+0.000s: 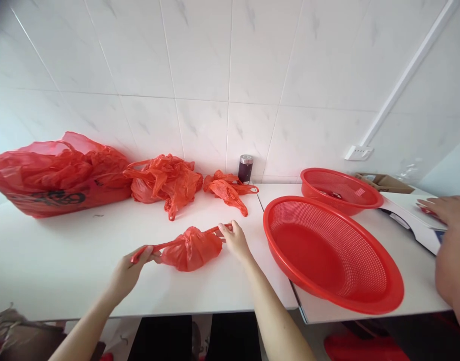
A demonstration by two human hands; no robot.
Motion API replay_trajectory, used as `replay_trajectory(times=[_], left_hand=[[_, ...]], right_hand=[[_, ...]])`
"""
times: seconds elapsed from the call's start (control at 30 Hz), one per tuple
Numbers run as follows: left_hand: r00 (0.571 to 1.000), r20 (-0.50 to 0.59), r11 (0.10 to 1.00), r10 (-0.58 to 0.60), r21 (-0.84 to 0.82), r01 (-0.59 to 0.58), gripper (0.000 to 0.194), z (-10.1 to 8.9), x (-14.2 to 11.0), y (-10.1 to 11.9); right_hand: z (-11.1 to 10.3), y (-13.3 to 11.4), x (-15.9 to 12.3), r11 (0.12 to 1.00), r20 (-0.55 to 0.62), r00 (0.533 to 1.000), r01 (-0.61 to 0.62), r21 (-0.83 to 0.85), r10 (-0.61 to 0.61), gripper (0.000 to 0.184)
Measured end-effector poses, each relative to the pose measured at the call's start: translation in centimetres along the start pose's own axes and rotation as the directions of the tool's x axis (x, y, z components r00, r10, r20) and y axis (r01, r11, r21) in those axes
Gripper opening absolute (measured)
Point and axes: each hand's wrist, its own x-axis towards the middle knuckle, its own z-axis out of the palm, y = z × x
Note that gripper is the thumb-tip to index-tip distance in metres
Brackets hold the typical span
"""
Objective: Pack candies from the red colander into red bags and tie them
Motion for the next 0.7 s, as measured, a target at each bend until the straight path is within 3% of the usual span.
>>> replay_trajectory(times=[0.07, 0.17, 0.27, 0.37, 0.53, 0.7], left_hand=[[0.994, -0.103, 1.000, -0.028, -0.003, 0.028, 0.047, 1.3, -0.6, -0.8], [0.971, -0.237, 0.999, -0.034, 0.031, 0.042, 0.049, 3.4, 0.0, 0.3], [0.967, -0.253, 0.992, -0.013, 0.119, 0.044, 0.047, 5.6, 1.5, 1.7], [0.976, -0.216, 0.968, -0.023, 0.238, 0.076, 0.043, 7.3, 3.4, 2.1], [0.985, -0.151, 0.883, -0.085, 0.447, 0.145, 0.036, 7.6, 6.1, 0.9], [0.983, -0.114, 0.801, -0.141, 0.571, 0.181, 0.041, 6.9, 8.5, 0.2]], right_hand=[[0.8, 0.8, 0.0, 0.999, -0.068, 0.997, 0.026, -0.046, -0.029, 0.035], [2.9, 0.9, -0.5, 0.978, -0.129, 0.983, 0.105, -0.180, -0.129, 0.034], [5.0, 1.3, -1.1, 0.892, -0.088, 0.969, 0.173, -0.417, -0.229, 0.034], [6.1, 2.5, -1.0, 0.846, -0.069, 0.981, 0.121, -0.520, -0.183, 0.024], [4.5, 4.5, 0.3, 0.840, -0.126, 0.987, 0.013, -0.542, -0.097, 0.011], [3.3, 5.5, 1.7, 0.762, -0.156, 0.984, -0.036, -0.646, -0.086, 0.010]])
